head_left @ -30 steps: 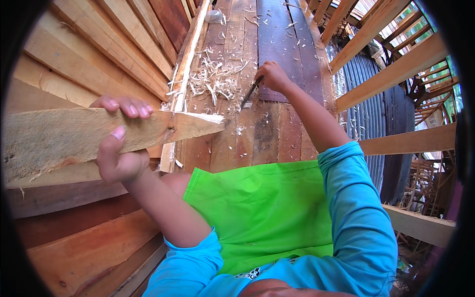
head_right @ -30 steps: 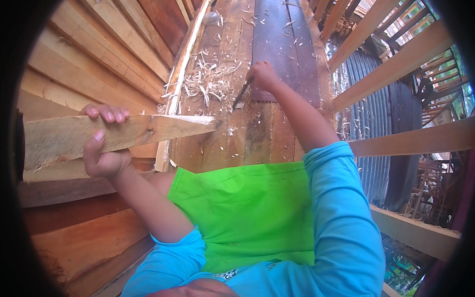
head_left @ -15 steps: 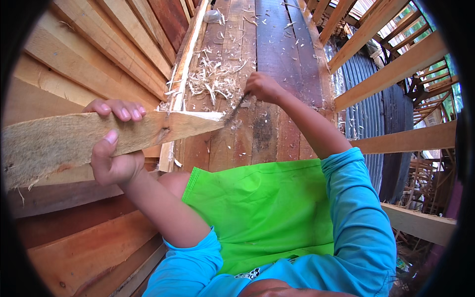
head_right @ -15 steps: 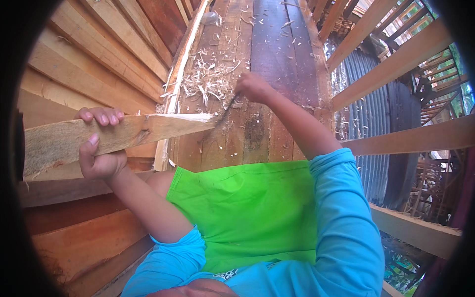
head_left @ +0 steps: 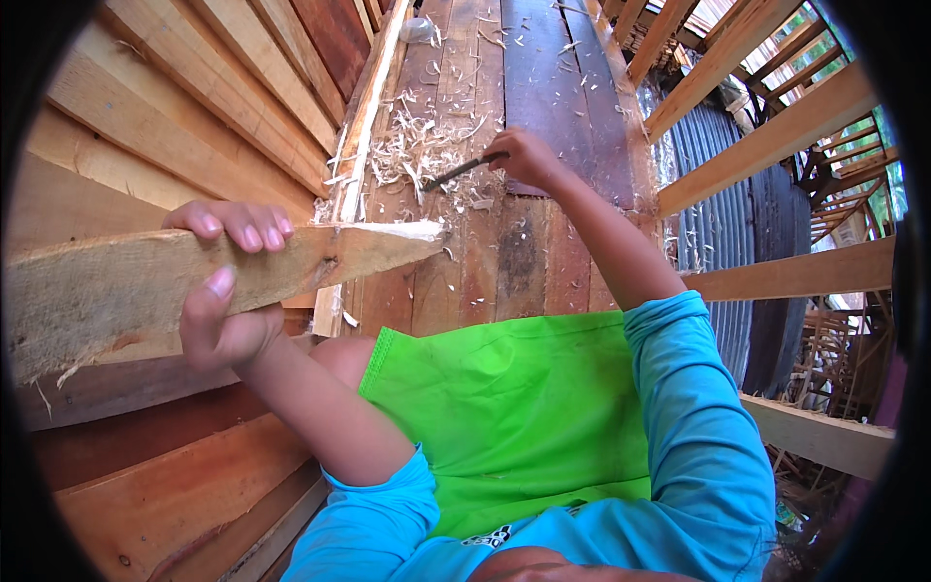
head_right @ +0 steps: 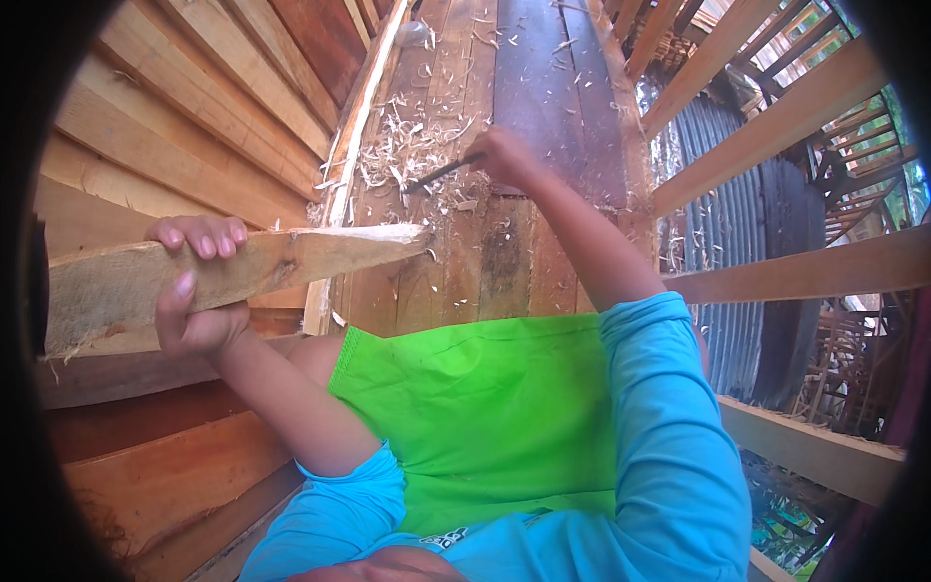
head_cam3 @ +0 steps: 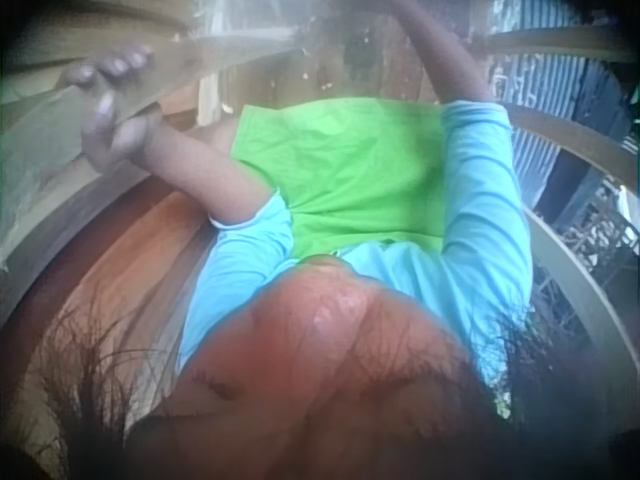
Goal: The person holds a wooden plank and uses a knife to shave thin layers from its surface, producing wood shavings that fall onto the workbench. The person repeatedly adjusts the plank's position and continues carving along its length.
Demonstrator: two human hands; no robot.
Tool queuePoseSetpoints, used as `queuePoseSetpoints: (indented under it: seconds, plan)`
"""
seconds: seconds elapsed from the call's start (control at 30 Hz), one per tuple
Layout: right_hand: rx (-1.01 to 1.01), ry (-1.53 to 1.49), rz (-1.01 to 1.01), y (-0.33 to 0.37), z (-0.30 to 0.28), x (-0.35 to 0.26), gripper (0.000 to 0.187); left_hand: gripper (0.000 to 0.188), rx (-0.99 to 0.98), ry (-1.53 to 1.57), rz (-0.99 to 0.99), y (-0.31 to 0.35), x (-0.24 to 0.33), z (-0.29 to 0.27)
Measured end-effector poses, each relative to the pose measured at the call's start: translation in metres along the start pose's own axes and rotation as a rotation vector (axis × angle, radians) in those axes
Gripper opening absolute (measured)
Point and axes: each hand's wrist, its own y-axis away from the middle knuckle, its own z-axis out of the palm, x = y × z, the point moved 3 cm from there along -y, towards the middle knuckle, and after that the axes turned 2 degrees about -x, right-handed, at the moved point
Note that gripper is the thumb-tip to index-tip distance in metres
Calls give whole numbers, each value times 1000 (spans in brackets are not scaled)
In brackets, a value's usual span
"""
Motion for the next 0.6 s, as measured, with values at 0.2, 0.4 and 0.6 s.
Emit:
queuePoseSetpoints:
  seconds: [0.2,0.4,0.6]
  plan:
    - [-370,-117,-136,12,24,13,19,35,-224,75,-56,3,8,-2]
    - [-459,-77,-266,22,47,11,20,35,-312,56,-144,2,9,2]
    - [-242,48,-13,10,41,11,17,34,-327,30,-138,1,11,3]
